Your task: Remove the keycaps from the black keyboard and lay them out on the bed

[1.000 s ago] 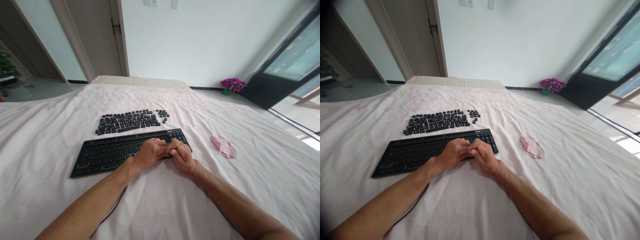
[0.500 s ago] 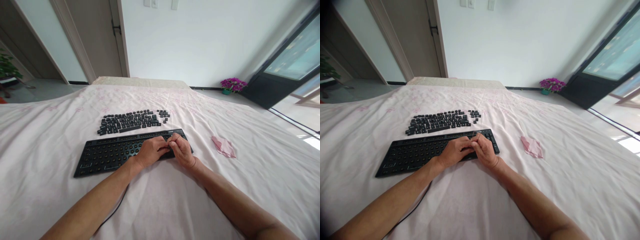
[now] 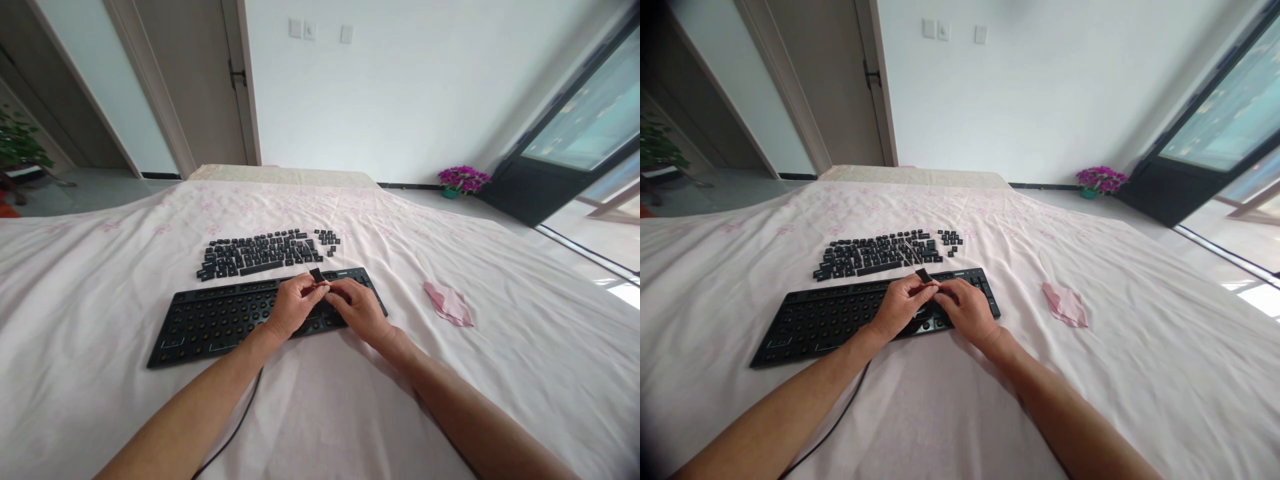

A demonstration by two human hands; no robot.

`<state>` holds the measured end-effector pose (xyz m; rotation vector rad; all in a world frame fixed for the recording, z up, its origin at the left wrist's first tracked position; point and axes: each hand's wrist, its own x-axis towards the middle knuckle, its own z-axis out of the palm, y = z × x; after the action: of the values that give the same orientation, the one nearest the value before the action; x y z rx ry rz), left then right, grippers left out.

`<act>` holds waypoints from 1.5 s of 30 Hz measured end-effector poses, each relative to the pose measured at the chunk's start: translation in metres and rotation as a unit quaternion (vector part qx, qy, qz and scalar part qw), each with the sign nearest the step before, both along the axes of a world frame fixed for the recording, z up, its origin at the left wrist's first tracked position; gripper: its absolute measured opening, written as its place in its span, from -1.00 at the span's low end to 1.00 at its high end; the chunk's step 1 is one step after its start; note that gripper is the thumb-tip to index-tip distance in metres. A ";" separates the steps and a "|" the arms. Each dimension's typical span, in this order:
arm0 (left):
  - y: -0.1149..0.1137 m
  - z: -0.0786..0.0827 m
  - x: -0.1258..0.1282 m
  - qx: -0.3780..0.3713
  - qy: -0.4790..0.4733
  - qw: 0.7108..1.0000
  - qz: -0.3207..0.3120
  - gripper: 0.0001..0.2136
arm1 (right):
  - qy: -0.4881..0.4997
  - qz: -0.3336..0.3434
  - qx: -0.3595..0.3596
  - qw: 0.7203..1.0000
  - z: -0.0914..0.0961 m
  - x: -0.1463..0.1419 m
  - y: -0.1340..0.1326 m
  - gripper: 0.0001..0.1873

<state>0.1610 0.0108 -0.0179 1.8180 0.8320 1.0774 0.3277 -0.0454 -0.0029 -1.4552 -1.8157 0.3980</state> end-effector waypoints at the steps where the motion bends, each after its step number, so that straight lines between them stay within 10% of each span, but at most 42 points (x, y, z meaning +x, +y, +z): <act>1: -0.001 0.001 0.000 0.002 -0.005 1.000 -0.002 -0.78 | 0.007 -0.001 -0.003 1.000 -0.001 -0.001 0.001 -0.79; 13: -0.010 0.008 -0.004 0.191 0.031 0.979 0.058 -0.86 | 0.049 -0.006 -0.106 0.993 0.001 0.000 0.006 -0.80; 20: 0.002 0.007 -0.009 0.067 -0.015 0.980 0.186 -0.81 | 0.009 -0.083 -0.073 0.994 0.015 0.035 0.036 -0.80; 28: 0.006 0.003 -0.008 0.043 0.024 0.986 0.158 -0.78 | -0.079 -0.164 -0.132 0.974 0.014 0.077 0.106 -0.85; 45: 0.006 0.002 -0.008 0.056 0.022 0.987 0.148 -0.80 | -0.074 -0.134 -0.156 0.976 -0.016 0.086 0.140 -0.84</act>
<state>0.1534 0.0165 -0.0158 1.8544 1.1129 1.2962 0.4134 0.0942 -0.0188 -1.9673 -1.6916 0.4616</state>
